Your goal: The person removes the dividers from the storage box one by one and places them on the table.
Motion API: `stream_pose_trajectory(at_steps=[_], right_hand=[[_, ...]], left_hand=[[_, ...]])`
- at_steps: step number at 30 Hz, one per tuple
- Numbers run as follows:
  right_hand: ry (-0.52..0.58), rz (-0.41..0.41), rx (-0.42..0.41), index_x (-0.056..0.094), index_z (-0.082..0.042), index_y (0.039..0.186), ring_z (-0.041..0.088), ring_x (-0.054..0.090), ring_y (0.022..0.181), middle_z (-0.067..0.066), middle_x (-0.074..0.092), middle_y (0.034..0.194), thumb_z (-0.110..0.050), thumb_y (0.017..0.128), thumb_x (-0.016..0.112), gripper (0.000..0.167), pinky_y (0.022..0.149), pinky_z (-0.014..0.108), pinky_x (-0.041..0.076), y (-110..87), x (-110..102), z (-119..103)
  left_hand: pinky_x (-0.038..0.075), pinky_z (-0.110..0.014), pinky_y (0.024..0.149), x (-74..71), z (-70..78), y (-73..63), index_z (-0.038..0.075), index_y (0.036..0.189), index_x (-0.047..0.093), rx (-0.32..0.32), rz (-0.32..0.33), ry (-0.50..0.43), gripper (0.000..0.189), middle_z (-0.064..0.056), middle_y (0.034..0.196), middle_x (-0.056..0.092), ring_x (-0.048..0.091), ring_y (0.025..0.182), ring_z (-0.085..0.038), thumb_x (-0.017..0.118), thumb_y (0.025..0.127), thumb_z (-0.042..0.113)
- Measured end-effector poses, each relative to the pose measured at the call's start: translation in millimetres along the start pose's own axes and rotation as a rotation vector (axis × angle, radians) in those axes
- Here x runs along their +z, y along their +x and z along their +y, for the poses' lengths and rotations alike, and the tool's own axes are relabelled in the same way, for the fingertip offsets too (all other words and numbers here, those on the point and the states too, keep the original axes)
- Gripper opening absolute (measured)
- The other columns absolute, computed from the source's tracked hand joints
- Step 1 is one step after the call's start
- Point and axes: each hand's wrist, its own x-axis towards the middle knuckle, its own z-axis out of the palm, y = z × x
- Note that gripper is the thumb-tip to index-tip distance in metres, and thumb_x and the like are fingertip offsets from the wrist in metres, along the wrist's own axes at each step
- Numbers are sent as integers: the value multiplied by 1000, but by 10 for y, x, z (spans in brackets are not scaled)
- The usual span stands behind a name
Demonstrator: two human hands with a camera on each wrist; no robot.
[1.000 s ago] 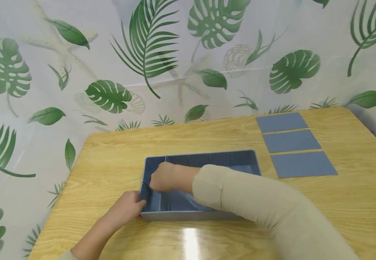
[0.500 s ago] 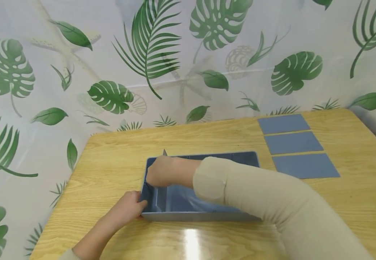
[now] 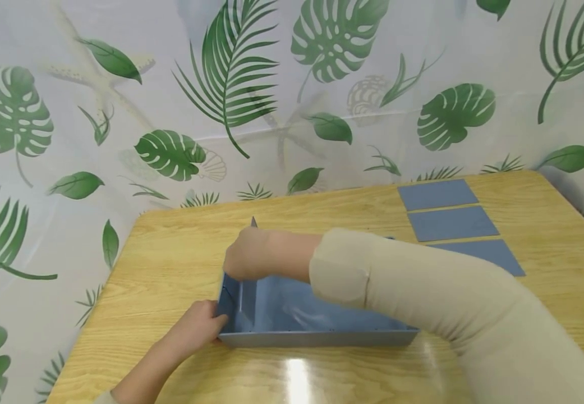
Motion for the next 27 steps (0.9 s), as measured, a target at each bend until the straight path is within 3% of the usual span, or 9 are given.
stream_pose_trajectory(at_steps=[5,10,17,21,27], right_hand=[[2,27,-3,72,-26,86,6,36,61,-12,65,81,-15,91,61,16,66,25,31,-134,-1,65],[53,26,-1,72,-22,90,7,43,64,-8,67,85,-9,90,61,17,66,25,39,-271,27,130],[145,100,-4,55,-13,65,12,31,54,0,46,61,0,88,58,26,49,24,26,-496,127,270],[205,93,15,61,-12,70,12,36,58,0,49,63,2,87,57,23,50,23,32,-630,183,341],[331,2,63,70,-10,87,14,46,64,2,59,75,9,84,59,22,57,25,43,-817,232,430]], left_hand=[[41,-26,43,10,-7,-1,5,65,53,-7,6,23,19,-3,55,51,48,45,-12,45,82,8],[36,-25,43,11,-13,2,8,64,50,-16,1,36,21,-1,53,47,42,44,-11,45,84,8],[35,-26,44,-6,-17,7,8,65,50,-36,-2,30,21,0,53,45,40,45,-12,45,85,9],[39,-26,45,5,-10,5,6,68,54,-29,0,19,20,-1,56,48,45,47,-12,45,85,9],[43,-25,45,27,-12,-5,4,70,56,-23,1,-1,18,-3,58,51,49,48,-12,46,85,8]])
